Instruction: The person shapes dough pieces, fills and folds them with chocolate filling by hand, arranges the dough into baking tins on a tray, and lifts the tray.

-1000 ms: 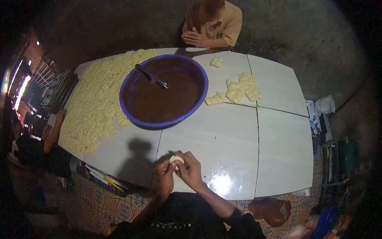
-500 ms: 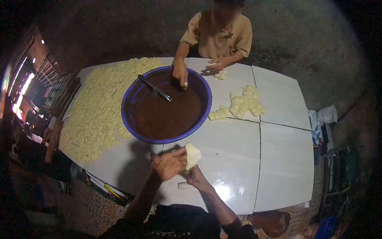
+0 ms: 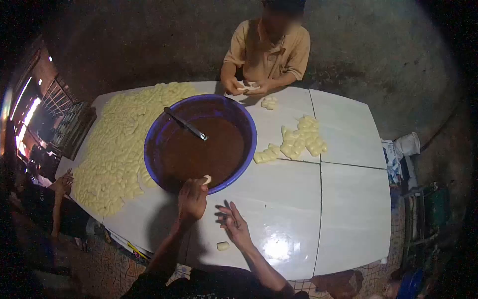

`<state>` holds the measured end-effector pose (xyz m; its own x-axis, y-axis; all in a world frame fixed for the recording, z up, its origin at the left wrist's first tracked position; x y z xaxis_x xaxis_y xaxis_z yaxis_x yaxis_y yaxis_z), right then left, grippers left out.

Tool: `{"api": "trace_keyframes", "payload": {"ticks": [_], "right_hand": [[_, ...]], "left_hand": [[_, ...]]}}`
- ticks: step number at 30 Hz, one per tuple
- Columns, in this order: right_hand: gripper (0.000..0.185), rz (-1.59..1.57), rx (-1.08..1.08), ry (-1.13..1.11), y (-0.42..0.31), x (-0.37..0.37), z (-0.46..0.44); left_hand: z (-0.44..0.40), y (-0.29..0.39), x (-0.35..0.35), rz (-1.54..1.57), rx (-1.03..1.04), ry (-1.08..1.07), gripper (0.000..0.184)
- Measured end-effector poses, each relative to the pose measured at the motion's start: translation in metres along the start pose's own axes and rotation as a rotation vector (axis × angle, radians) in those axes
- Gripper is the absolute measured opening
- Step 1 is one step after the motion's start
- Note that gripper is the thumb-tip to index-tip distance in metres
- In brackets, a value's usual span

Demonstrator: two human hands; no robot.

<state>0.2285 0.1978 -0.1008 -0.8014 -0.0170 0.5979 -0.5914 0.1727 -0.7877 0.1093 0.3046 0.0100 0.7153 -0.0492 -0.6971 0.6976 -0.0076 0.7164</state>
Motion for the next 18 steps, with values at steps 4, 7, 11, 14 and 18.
{"api": "trace_keyframes", "payload": {"ticks": [4, 7, 11, 14, 18], "right_hand": [[0.033, -0.377, 0.308, 0.208, 0.016, 0.006, 0.004], [0.025, -0.251, 0.213, 0.309, 0.018, -0.013, 0.016], [0.03, 0.841, -0.236, -0.099, -0.042, 0.027, 0.027], [0.031, 1.005, -0.358, -0.297, -0.062, 0.033, 0.038], [0.023, 0.469, -0.339, 0.075, -0.066, 0.014, 0.044]], "left_hand": [[0.052, -0.024, 0.024, 1.08, -0.55, -0.479, 0.088], [0.084, -0.031, 0.033, 1.058, -0.606, -0.393, 0.096], [0.119, -0.041, 0.044, 0.934, -0.541, -0.321, 0.056], [0.131, -0.03, 0.036, 0.655, -0.252, -0.327, 0.041], [0.143, -0.033, 0.037, 0.635, -0.132, -0.261, 0.021]]}}
Point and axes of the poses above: each hand's wrist, its own z-axis away from the middle knuckle, its own x-axis out of the palm, y = z × x, the point moved 6 cm from there along -z, towards the middle knuckle, and after that the axes turned 13 degrees about -x, right-handed, at the moved point
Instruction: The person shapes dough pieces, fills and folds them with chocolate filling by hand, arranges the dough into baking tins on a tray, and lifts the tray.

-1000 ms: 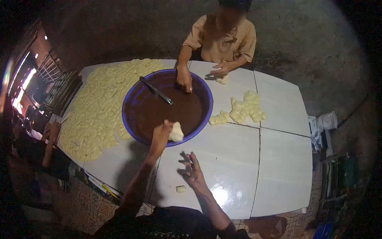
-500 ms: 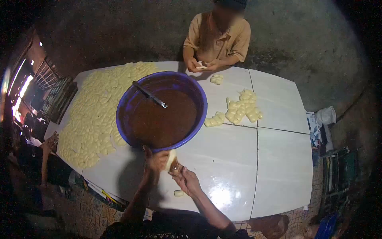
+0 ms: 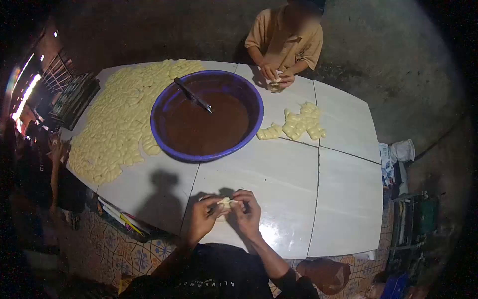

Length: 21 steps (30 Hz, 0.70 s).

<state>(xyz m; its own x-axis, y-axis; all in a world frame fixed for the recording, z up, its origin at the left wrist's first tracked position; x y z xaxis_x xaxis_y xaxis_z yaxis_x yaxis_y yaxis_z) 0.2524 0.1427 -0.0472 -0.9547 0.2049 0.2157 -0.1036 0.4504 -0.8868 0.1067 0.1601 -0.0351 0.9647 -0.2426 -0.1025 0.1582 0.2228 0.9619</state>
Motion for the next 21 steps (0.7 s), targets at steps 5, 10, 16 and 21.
{"api": "trace_keyframes", "payload": {"ticks": [5, 10, 16, 21], "right_hand": [[0.022, 0.21, -0.06, -0.257, -0.017, 0.024, 0.008], [0.03, 0.242, 0.163, -0.273, 0.006, 0.018, 0.027], [0.048, -0.398, 0.912, -0.664, 0.029, 0.035, 0.056], [0.037, 0.348, 0.118, -0.611, 0.043, 0.036, 0.022]], "left_hand": [[0.005, -0.016, -0.007, 0.073, -0.063, 0.032, 0.021], [0.018, -0.045, -0.005, 0.254, -0.288, 0.092, 0.023], [0.041, -0.022, -0.021, 0.437, 0.051, -0.123, 0.048], [0.036, -0.056, -0.077, 0.421, 0.095, 0.42, 0.021]]}}
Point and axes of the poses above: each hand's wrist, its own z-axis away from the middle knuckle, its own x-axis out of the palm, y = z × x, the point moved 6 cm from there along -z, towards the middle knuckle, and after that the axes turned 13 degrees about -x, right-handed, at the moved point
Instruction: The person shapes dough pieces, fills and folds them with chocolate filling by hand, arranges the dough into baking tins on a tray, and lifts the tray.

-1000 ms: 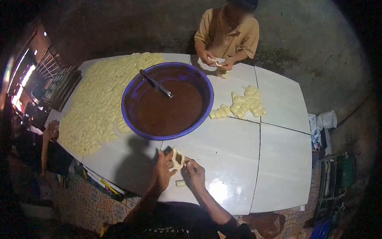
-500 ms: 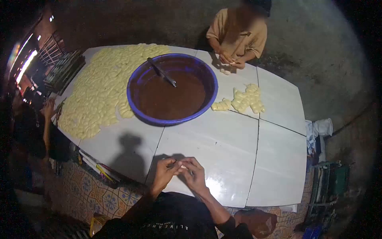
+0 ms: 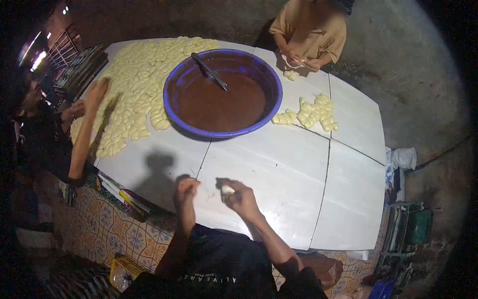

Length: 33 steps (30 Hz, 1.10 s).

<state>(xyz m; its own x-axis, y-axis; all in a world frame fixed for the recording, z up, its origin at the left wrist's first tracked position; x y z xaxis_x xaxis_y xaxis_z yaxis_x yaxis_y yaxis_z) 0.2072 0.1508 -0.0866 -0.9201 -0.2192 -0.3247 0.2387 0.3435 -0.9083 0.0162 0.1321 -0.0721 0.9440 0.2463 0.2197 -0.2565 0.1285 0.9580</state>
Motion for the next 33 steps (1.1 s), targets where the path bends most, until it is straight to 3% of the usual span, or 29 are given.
{"api": "trace_keyframes", "payload": {"ticks": [2, 5, 7, 8, 9, 12, 14, 15, 16, 18, 20, 21, 26, 30, 31, 33], "right_hand": [[0.029, -0.299, 0.122, -0.021, 0.036, 0.014, 0.008], [0.027, -0.075, -0.01, 0.212, 0.039, -0.013, 0.015], [0.029, -0.094, 0.111, 0.398, 0.066, -0.036, 0.034], [0.029, 0.107, 0.041, 0.44, 0.062, -0.054, 0.037], [0.029, 0.213, 0.034, 0.422, 0.061, -0.067, 0.039], [0.019, 0.283, -0.048, 0.561, 0.074, -0.083, 0.051], [0.015, 0.417, -0.095, 0.534, 0.062, -0.082, 0.046], [0.015, 0.481, -0.151, 0.553, 0.061, -0.081, 0.045], [0.015, 0.447, -0.085, 0.56, 0.066, -0.08, 0.047], [0.014, 0.54, -0.064, 0.556, 0.062, -0.082, 0.046], [0.015, 0.344, -0.004, 0.668, 0.069, -0.082, 0.048], [0.017, 0.4, 0.012, 0.642, 0.062, -0.086, 0.047], [0.015, 0.36, -0.013, 0.676, 0.064, -0.086, 0.047], [0.013, 0.4, 0.001, 0.662, 0.068, -0.084, 0.048], [0.013, 0.373, 0.01, 0.68, 0.067, -0.084, 0.047], [0.013, 0.4, -0.05, 0.655, 0.06, -0.085, 0.045]], "left_hand": [[-0.019, -0.011, -0.03, -0.166, 0.074, 0.225, 0.018], [-0.046, -0.029, -0.072, -0.365, 0.227, 0.338, 0.021], [-0.074, -0.043, -0.093, -0.707, 0.315, 0.43, 0.024], [-0.085, -0.043, -0.094, -0.881, 0.36, 0.47, 0.026], [-0.098, -0.025, -0.082, -0.846, 0.206, 0.439, 0.039], [-0.166, -0.029, -0.065, -1.237, 0.527, 0.556, 0.06], [-0.21, -0.025, -0.054, -1.387, 0.316, 0.597, 0.076], [-0.219, -0.016, -0.045, -1.451, 0.366, 0.667, 0.084], [-0.231, -0.006, -0.04, -1.489, 0.376, 0.738, 0.073], [-0.246, 0.008, -0.031, -1.485, 0.401, 0.831, 0.069], [-0.258, 0.007, -0.036, -1.385, 0.415, 0.876, 0.065], [-0.262, 0.004, -0.041, -1.322, 0.434, 0.891, 0.063], [-0.264, -0.03, -0.084, -0.863, 0.541, 0.852, 0.054], [-0.209, -0.021, -0.085, -0.683, 0.605, 0.793, 0.038], [-0.178, 0.003, -0.064, -0.609, 0.303, 0.728, 0.032], [-0.146, -0.007, -0.073, -0.749, 0.403, 0.702, 0.032]]}}
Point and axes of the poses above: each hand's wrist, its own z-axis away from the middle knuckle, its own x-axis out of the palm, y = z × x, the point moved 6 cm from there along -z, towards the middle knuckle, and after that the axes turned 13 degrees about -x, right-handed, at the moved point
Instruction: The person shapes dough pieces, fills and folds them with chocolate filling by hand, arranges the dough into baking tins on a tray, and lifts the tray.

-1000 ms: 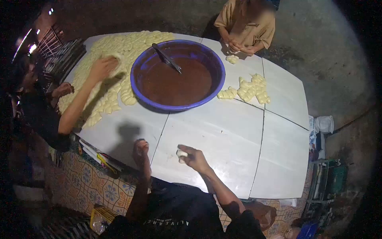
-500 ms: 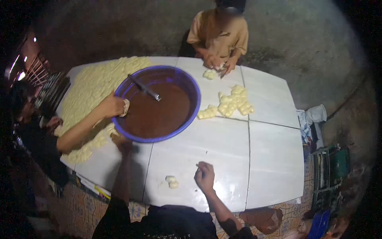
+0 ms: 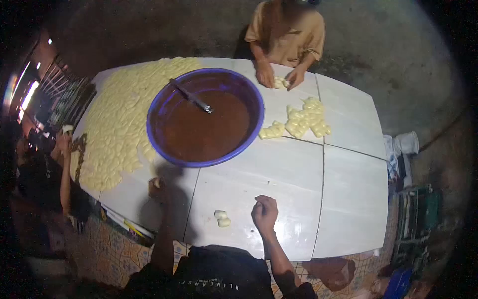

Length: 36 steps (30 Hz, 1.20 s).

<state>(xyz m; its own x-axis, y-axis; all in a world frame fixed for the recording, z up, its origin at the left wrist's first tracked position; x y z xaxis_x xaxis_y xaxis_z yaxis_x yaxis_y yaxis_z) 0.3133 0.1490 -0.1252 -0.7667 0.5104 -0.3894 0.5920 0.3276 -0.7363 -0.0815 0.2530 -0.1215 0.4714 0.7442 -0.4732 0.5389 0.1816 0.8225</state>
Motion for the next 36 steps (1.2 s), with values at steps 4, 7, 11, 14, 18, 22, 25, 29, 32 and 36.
{"api": "trace_keyframes", "payload": {"ticks": [4, 7, 11, 14, 18, 22, 25, 29, 32, 36], "right_hand": [[0.017, -0.32, 0.214, 0.015, 0.014, 0.012, 0.013], [0.026, -0.505, 0.37, -0.288, -0.034, 0.036, 0.0], [0.062, -0.878, 0.509, -0.731, -0.118, 0.103, -0.001], [0.053, -1.057, 0.577, -0.848, -0.135, 0.114, 0.005], [0.028, -0.746, 0.379, -0.642, -0.139, 0.079, -0.013], [0.034, -0.621, 0.137, -0.619, -0.152, 0.059, -0.018], [0.029, -0.407, 0.032, -0.515, -0.136, 0.021, -0.035], [0.016, -0.291, 0.032, 0.148, -0.096, -0.08, -0.054], [0.025, -0.004, 0.061, 0.375, -0.061, -0.106, -0.04], [0.047, 0.198, 0.126, -0.417, -0.052, -0.051, -0.006]], "left_hand": [[0.102, -0.004, -0.037, 0.008, -0.22, -0.443, 0.029], [0.12, 0.048, -0.064, 0.273, 0.056, -0.401, 0.024], [0.118, 0.067, -0.064, 1.043, -0.406, -0.847, 0.042], [0.121, 0.084, -0.075, 0.996, -0.303, -1.125, 0.056], [0.131, 0.092, -0.078, 1.086, -0.669, -0.936, 0.056], [0.153, 0.11, -0.059, 0.884, -0.523, -1.093, 0.033], [0.151, 0.087, -0.047, 0.672, -0.559, -1.19, 0.027], [0.117, 0.054, -0.051, 0.995, -0.682, -0.926, 0.022], [0.096, 0.02, -0.044, 1.381, -0.881, -0.89, 0.031], [0.121, 0.075, -0.027, 1.143, -0.695, -1.141, 0.035]]}}
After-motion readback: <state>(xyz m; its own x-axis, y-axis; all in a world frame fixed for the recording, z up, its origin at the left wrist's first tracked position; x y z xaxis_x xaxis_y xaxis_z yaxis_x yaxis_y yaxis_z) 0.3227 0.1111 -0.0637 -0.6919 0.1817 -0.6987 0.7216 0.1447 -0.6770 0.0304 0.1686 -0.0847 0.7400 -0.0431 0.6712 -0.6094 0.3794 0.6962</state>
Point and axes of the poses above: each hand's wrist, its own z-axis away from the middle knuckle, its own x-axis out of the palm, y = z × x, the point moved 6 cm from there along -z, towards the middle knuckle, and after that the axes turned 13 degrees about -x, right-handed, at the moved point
